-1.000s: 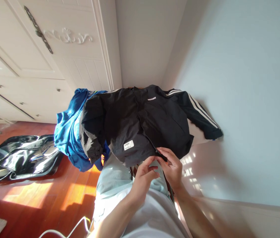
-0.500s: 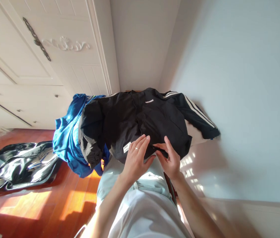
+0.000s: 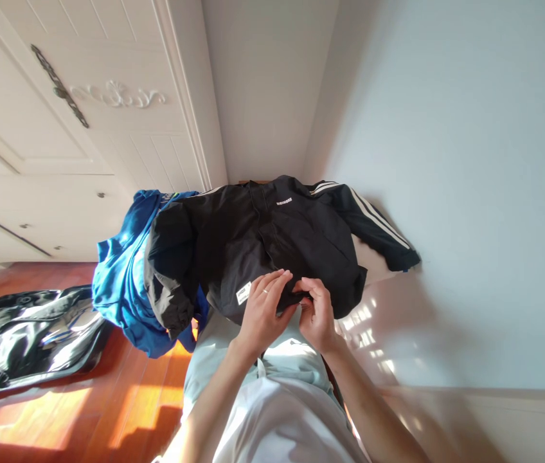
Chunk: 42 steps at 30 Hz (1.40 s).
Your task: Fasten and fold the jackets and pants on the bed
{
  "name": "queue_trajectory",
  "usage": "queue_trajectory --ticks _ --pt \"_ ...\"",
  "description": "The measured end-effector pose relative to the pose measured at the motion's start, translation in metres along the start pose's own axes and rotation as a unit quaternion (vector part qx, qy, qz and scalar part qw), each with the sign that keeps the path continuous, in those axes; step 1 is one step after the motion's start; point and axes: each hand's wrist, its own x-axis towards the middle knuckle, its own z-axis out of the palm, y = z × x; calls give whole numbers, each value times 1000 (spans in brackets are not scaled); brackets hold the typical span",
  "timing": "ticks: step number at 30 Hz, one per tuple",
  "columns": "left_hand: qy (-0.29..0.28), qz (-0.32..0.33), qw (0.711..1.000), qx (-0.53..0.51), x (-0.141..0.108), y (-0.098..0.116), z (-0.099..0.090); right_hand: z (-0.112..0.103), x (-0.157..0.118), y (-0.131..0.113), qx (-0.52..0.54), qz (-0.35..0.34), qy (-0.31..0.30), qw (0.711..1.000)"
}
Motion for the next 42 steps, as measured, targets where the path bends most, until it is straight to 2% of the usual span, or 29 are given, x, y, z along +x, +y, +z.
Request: queue_trajectory --ticks 6,8,10,12,14,18,20,22,25,27,30,33,37,42 --pt "31 46 998 12 -3 -1 4 2 4 -8 -22 -13 3 1000" --pt "35 38 999 18 -5 0 5 2 6 -10 -29 -11 11 999" --pt "39 2 999 36 -8 0 5 -1 7 -13 -28 -4 -3 1000" --pt "35 -55 996 67 -15 -3 3 -9 7 -15 -13 26 -35 999" --pt "15 -96 991 92 -27 -9 3 -20 6 -17 19 86 -84 993" --pt "-9 -89 993 80 -50 -21 7 -34 14 -15 131 192 -219 948" --pt "4 -74 995 64 -56 -24 13 -27 25 -9 109 221 -233 941" --pt "18 -64 996 55 -56 -22 20 -8 40 0 -6 249 -238 939" --pt "30 -55 997 52 -55 -15 29 27 62 19 -182 299 -283 893" --pt "24 -49 997 49 -57 -11 32 41 73 33 -201 342 -296 869" --pt "2 -54 997 49 -64 -9 32 40 80 55 -133 384 -283 869" --pt "-9 -70 996 47 -72 -13 29 21 77 73 -44 421 -253 870" --pt "-9 -77 996 38 -77 -16 29 0 61 87 80 473 -174 860" --pt "-39 -89 995 17 -80 -15 25 2 43 93 171 489 -88 851"
